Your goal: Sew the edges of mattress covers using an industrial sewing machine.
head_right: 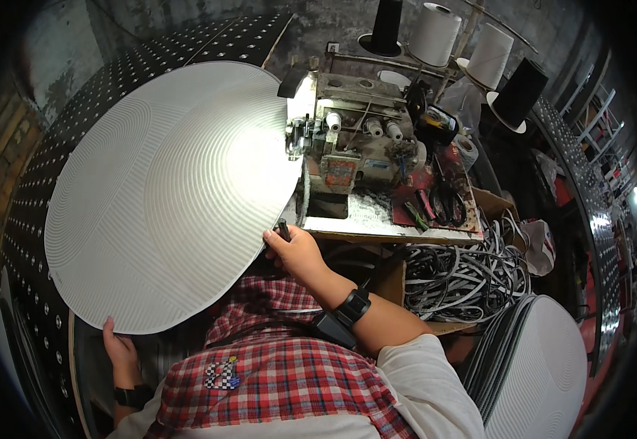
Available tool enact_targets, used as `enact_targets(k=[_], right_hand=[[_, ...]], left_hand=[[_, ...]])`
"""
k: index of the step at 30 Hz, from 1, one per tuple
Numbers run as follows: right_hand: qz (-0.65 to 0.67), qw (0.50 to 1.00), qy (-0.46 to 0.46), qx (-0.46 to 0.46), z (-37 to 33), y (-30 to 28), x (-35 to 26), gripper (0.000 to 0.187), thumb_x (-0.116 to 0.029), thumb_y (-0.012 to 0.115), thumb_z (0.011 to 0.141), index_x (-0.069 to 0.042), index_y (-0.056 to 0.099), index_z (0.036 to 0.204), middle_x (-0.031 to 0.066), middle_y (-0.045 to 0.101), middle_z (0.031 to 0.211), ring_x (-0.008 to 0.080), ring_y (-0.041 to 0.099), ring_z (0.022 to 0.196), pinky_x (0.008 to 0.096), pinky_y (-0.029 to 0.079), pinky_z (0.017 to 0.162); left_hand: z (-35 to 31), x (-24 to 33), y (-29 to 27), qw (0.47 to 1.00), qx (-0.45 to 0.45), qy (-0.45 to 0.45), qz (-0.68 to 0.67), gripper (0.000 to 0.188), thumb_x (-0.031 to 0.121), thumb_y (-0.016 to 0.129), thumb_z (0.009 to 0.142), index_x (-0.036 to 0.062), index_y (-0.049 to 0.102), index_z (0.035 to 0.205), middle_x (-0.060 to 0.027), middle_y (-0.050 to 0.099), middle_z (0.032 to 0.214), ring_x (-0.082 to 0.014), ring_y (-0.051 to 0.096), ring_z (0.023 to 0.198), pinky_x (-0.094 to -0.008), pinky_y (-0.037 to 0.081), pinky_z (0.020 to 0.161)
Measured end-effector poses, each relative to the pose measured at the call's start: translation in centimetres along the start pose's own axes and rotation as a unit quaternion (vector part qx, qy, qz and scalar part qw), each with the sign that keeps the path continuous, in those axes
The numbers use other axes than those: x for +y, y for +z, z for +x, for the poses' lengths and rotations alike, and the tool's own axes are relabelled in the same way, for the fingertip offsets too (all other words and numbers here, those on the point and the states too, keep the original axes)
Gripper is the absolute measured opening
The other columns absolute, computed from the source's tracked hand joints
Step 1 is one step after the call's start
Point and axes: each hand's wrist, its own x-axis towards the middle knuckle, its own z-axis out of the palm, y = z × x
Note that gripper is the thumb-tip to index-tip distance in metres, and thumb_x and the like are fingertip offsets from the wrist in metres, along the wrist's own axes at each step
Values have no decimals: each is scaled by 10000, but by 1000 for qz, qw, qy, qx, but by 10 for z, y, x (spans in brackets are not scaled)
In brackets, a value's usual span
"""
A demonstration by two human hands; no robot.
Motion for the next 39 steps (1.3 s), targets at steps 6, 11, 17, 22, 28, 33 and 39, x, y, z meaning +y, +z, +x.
enact_targets(k=[6, 11, 17, 22, 28, 33, 39], right_hand=[[15, 1000, 18, -9, -6, 2, -9, 249, -296, 546, 821, -54, 519, 770, 22, 524, 613, 67, 445, 486, 191, 344, 418], [-10, 1000, 5, 11, -4, 3, -10, 254, -300, 545, 822, -51, 517, 776, 22, 519, 607, 65, 444, 483, 187, 354, 429], [-118, 981, -115, 98, 8, -16, 1, 272, -286, 563, 805, -29, 518, 727, 58, 520, 657, 141, 492, 570, 272, 404, 497], [-418, 793, -306, 320, 16, -47, -12, 277, -249, 638, 713, -9, 503, 739, 133, 476, 845, 311, 515, 721, 374, 431, 625], [-504, 784, -241, 272, 33, -68, 1, 166, -67, 564, 670, -14, 459, 788, 175, 516, 785, 364, 508, 754, 428, 417, 649], [-459, 800, -282, 264, 9, -82, 10, 133, -15, 526, 667, -4, 464, 785, 184, 508, 780, 367, 504, 750, 408, 414, 649], [-504, 817, -236, 148, -25, -104, 46, 174, -46, 546, 645, -47, 462, 797, 171, 504, 770, 369, 506, 734, 426, 413, 622]], left_hand=[[-12, -16, -3, 991, -124, -36, 41, 439, 197, 490, 793, -32, 388, 1152, -137, 487, 1121, -245, 493, 1015, -366, 371, 892], [-15, -16, 7, 998, -54, -2, 25, 469, 182, 477, 783, -52, 359, 1172, -147, 451, 1158, -253, 459, 1056, -370, 341, 916], [-16, -8, 17, 998, -14, -9, -63, 368, 175, 498, 783, -43, 451, 1076, -120, 520, 1066, -219, 501, 1000, -329, 375, 881], [-14, -28, -16, 995, -21, -34, 96, 418, 166, 499, 770, -44, 422, 1123, -97, 504, 1070, -191, 508, 962, -294, 410, 800], [-7, -15, -5, 997, -58, -51, 1, 406, 180, 508, 781, -41, 434, 1114, -105, 486, 1104, -199, 490, 984, -305, 388, 832], [-11, -8, 4, 997, -64, -31, -3, 382, 185, 486, 809, -54, 436, 1103, -121, 482, 1129, -219, 460, 1032, -328, 345, 894], [-11, -22, -18, 990, -117, -73, 41, 412, 201, 484, 809, -41, 421, 1137, -131, 472, 1150, -225, 463, 1050, -343, 361, 889]])
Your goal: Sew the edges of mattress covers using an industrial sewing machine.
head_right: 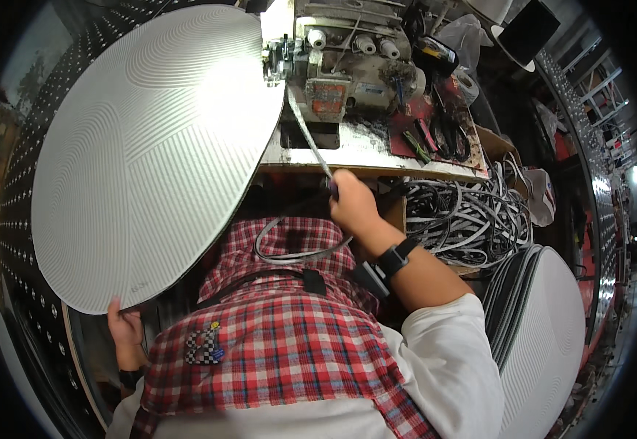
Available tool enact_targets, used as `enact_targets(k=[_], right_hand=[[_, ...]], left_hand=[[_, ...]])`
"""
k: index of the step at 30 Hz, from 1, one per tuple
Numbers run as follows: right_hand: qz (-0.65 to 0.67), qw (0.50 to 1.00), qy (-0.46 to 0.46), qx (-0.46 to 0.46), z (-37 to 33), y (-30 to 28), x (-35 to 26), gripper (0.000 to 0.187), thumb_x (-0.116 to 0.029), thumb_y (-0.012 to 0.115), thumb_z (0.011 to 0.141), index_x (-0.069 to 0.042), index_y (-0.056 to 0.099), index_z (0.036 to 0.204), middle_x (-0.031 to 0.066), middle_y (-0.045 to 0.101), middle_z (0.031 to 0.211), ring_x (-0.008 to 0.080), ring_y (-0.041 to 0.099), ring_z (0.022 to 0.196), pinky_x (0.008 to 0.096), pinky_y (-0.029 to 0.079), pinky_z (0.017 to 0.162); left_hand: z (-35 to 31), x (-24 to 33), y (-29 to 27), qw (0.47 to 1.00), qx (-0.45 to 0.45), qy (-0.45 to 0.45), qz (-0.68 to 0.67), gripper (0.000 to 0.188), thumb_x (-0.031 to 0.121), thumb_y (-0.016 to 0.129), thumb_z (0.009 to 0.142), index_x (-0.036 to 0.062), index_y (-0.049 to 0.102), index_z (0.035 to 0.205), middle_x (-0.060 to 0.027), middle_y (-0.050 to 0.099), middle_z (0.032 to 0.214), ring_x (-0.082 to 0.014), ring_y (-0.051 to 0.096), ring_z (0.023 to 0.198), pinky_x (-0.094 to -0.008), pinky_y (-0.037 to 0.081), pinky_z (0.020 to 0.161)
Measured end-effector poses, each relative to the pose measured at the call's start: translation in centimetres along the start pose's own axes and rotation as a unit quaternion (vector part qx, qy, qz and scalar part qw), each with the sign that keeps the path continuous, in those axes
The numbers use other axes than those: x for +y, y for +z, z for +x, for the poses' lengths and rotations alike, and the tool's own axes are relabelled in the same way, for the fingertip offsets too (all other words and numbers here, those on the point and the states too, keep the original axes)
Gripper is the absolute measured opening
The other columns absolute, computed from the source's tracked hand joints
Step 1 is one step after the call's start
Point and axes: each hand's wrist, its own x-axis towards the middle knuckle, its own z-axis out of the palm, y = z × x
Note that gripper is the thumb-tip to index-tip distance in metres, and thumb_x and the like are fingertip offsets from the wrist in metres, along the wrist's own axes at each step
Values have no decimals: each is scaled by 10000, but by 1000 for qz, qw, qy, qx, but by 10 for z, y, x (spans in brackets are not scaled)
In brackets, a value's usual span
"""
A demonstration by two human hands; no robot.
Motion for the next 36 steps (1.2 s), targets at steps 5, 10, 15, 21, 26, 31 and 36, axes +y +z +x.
enact_targets(k=[5, 10, 15, 21, 26, 31, 36], right_hand=[[-38, 992, -51, -108, -40, 15, 10, 219, -142, 606, 626, -74, 484, 794, 131, 515, 748, 317, 540, 697, 394, 445, 601], [-75, 965, -91, -232, -51, 43, 24, 339, -283, 644, 657, -54, 483, 847, 144, 521, 804, 321, 543, 730, 388, 451, 629], [-74, 941, -130, -305, -59, 50, 33, 312, -260, 639, 639, -51, 501, 824, 149, 540, 832, 329, 529, 796, 394, 438, 702], [-152, 917, -150, -337, -75, 61, 45, 154, -111, 554, 634, -59, 556, 778, 158, 588, 741, 335, 572, 730, 423, 458, 658], [-62, 924, -88, -366, -94, 64, 53, 265, -146, 547, 685, -35, 471, 913, 197, 562, 830, 363, 550, 792, 431, 442, 686], [-33, 923, -78, -375, -95, 69, 52, 330, -131, 533, 697, -36, 471, 1008, 209, 558, 904, 372, 540, 846, 425, 434, 723], [-37, 920, -70, -383, -88, 55, 36, 301, -154, 528, 708, -64, 470, 990, 201, 565, 858, 370, 551, 808, 430, 439, 695]], left_hand=[[8, 19, 32, 982, 135, 101, -89, 463, 199, 498, 803, -55, 377, 1170, -131, 456, 1170, -225, 464, 1060, -342, 376, 881], [2, -5, 15, 993, 93, 63, -26, 471, 160, 518, 780, -54, 374, 1174, -128, 440, 1190, -238, 448, 1073, -353, 361, 899], [8, 17, 34, 986, 109, 97, -77, 443, 192, 511, 781, -51, 413, 1139, -127, 452, 1174, -237, 451, 1063, -346, 338, 912], [2, -27, -27, 999, -32, 29, 26, 468, 183, 488, 767, -30, 389, 1171, -125, 434, 1199, -251, 430, 1090, -377, 345, 916], [29, -6, 0, 972, 229, 16, -57, 318, 298, 445, 835, -3, 548, 838, -38, 522, 642, -121, 326, 371, -260, 237, 340], [60, -56, -91, 988, 128, -25, 82, 320, 299, 445, 836, -4, 543, 861, -37, 520, 663, -111, 278, 330, -248, 185, 310], [30, -14, -18, 979, 205, 9, -11, 360, 310, 446, 831, -15, 536, 955, -76, 569, 814, -117, 422, 493, -229, 283, 376]])
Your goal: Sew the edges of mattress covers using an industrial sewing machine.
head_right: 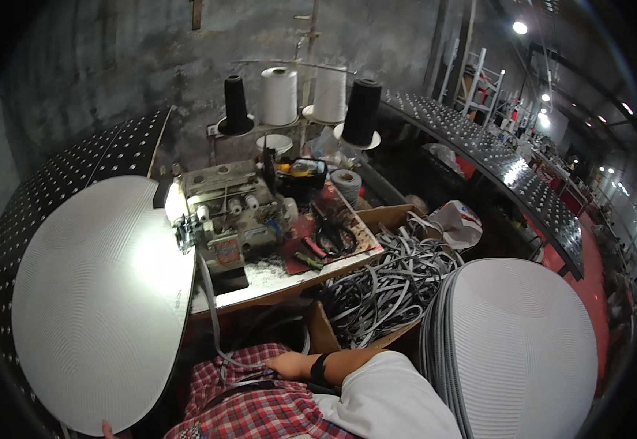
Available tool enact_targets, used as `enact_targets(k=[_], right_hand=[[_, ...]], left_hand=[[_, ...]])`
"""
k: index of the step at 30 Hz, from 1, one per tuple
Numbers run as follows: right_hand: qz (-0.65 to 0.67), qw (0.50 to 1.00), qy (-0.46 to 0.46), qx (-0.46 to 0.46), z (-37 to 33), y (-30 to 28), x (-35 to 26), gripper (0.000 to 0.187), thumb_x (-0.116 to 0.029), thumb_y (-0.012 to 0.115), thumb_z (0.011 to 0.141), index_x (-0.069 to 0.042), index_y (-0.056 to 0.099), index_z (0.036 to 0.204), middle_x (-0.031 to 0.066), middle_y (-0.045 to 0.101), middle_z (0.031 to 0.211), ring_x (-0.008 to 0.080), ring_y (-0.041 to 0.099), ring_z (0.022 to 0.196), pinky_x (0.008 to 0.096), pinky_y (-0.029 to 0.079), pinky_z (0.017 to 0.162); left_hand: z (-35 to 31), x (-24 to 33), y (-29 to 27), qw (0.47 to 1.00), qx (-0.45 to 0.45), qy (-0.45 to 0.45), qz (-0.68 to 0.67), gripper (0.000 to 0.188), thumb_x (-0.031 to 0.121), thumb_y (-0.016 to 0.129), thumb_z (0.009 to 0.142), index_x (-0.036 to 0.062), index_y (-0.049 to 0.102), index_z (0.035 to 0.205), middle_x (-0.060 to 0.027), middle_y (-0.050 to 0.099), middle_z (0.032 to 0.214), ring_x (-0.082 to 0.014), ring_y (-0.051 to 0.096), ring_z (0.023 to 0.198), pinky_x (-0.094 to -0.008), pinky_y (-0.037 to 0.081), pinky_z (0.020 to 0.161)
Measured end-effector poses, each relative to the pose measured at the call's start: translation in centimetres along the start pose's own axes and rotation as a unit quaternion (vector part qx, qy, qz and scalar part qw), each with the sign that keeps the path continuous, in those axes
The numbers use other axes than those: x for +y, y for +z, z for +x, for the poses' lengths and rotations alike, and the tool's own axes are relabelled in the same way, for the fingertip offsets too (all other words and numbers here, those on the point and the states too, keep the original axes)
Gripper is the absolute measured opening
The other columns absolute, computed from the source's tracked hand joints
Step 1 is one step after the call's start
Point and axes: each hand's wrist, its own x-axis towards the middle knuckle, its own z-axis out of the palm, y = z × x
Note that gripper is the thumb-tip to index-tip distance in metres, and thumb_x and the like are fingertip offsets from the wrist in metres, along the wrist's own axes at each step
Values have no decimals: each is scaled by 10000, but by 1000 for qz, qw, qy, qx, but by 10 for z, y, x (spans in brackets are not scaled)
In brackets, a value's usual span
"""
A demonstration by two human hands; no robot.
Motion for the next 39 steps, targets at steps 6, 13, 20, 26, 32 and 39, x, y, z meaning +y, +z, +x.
enact_targets(k=[6, 13, 20, 26, 32, 39], right_hand=[[-8, 998, 55, 2, 0, -18, -8, 343, -236, 555, 693, -79, 480, 988, 185, 583, 837, 349, 563, 791, 434, 440, 684], [-43, 998, 53, 6, 14, -43, -18, 383, -184, 553, 698, -68, 383, 1020, 190, 580, 784, 357, 568, 725, 430, 452, 622], [-128, 974, -47, 180, 25, -73, -16, 189, -105, 496, 720, -102, 517, 908, 105, 536, 835, 285, 547, 778, 369, 453, 654], [-183, 943, -145, 236, 36, -115, -37, 82, -88, 490, 676, -77, 472, 756, 90, 448, 734, 266, 493, 703, 361, 426, 580], [-158, 937, -176, 259, 52, -130, -41, 95, -83, 516, 661, -69, 472, 744, 96, 452, 748, 275, 493, 706, 360, 425, 588], [92, 953, -165, 236, 57, -115, -69, 294, -14, 584, 610, -67, 546, 897, 101, 545, 863, 290, 543, 816, 340, 451, 703]], left_hand=[[-32, 7, 35, 989, -126, 34, -75, 492, 256, 483, 787, -28, 382, 1176, -125, 452, 1166, -246, 440, 1064, -366, 334, 908], [-55, -4, 43, 983, -153, 99, -20, 410, 202, 500, 777, -43, 450, 1102, -129, 476, 1138, -228, 445, 1067, -344, 314, 915], [-53, -3, 39, 990, -131, 42, -25, 401, 223, 479, 808, -35, 433, 1112, -112, 486, 1101, -227, 472, 1018, -331, 337, 907], [-46, 0, 37, 990, -128, 37, -47, 415, 229, 492, 801, -42, 424, 1109, -118, 486, 1121, -225, 475, 1032, -342, 355, 898], [-54, 24, 61, 985, -86, 29, -148, 477, 115, 488, 767, -68, 346, 1184, -133, 416, 1199, -243, 414, 1103, -358, 306, 945], [-42, 8, 45, 986, -162, 34, -11, 476, 219, 508, 787, -25, 379, 1175, -120, 460, 1171, -239, 449, 1073, -367, 344, 917]])
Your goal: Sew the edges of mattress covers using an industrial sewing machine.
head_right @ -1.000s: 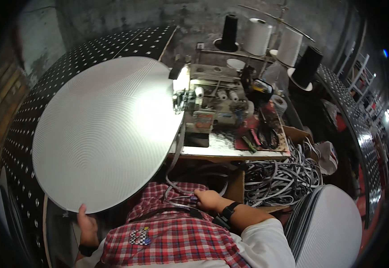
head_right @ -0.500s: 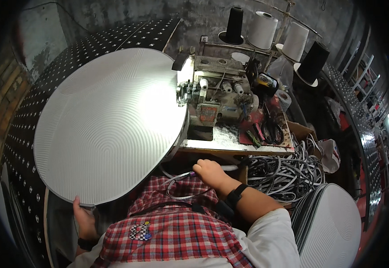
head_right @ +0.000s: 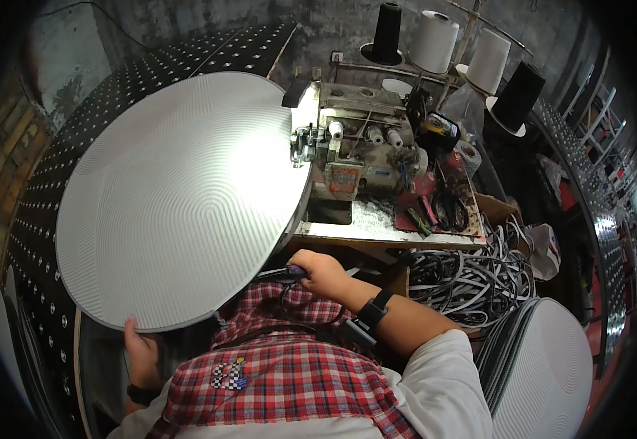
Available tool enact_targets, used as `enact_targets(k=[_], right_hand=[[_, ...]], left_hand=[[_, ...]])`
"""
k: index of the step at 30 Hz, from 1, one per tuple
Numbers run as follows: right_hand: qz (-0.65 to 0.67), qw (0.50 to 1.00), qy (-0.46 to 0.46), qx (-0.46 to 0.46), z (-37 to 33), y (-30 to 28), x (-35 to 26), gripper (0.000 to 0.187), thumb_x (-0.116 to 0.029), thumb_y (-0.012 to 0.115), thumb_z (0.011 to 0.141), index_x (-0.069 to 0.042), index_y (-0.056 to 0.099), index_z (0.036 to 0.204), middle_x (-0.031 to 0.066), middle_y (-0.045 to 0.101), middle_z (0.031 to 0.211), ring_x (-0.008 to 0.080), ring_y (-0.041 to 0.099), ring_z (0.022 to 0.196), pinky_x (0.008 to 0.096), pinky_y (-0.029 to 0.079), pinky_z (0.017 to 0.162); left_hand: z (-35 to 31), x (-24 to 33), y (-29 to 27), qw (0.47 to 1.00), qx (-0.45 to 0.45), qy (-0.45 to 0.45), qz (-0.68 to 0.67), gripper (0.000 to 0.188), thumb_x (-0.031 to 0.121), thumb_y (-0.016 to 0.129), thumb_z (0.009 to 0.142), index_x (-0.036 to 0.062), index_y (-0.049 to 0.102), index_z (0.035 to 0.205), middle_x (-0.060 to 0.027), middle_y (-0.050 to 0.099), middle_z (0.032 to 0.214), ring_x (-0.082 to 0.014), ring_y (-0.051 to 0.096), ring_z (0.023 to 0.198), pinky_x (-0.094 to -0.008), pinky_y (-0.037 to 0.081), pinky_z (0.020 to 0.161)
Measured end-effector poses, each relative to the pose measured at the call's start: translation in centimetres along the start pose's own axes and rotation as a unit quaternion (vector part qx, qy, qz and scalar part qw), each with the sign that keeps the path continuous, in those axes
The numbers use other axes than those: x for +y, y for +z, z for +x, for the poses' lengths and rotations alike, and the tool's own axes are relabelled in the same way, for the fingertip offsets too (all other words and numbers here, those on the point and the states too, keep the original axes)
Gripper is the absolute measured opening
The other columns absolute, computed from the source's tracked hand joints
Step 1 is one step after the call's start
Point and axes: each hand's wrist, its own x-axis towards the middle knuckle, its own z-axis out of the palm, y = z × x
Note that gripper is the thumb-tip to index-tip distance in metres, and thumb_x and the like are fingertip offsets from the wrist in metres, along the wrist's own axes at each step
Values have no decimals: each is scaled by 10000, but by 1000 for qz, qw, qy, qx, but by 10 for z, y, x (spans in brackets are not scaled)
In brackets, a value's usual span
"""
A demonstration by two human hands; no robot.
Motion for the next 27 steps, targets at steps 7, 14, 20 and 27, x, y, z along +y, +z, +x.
enact_targets(k=[7, 14, 20, 27], right_hand=[[282, 942, 126, -133, 9, 15, -33, 314, -312, 632, 754, -15, 570, 831, 39, 551, 646, 100, 492, 615, 261, 403, 573], [398, 865, 271, -143, 26, 25, -64, 372, -327, 629, 760, 25, 569, 862, 22, 547, 662, 79, 490, 598, 218, 397, 548], [562, 762, 315, -60, 26, 50, -62, 307, -284, 640, 756, -20, 534, 872, 0, 497, 631, 65, 404, 480, 198, 322, 427], [707, 622, 329, 63, 32, 58, -69, 182, -231, 603, 785, -99, 483, 824, -36, 450, 607, 52, 360, 449, 187, 272, 385]], left_hand=[[14, 13, 8, 993, 95, -5, -70, 479, 200, 523, 777, -32, 392, 1175, -116, 453, 1177, -232, 428, 1091, -343, 321, 932], [2, -20, 30, 999, 2, 18, -30, 476, 161, 492, 804, -32, 338, 1210, -116, 421, 1207, -242, 433, 1089, -381, 335, 930], [-4, -43, 50, 998, -40, 30, 34, 366, 168, 485, 821, -32, 422, 1121, -115, 505, 1067, -205, 507, 940, -335, 409, 801], [-1, -56, 77, 980, -136, 2, 149, 212, 183, 455, 848, -6, 534, 903, -79, 555, 842, -156, 511, 753, -268, 404, 659]])
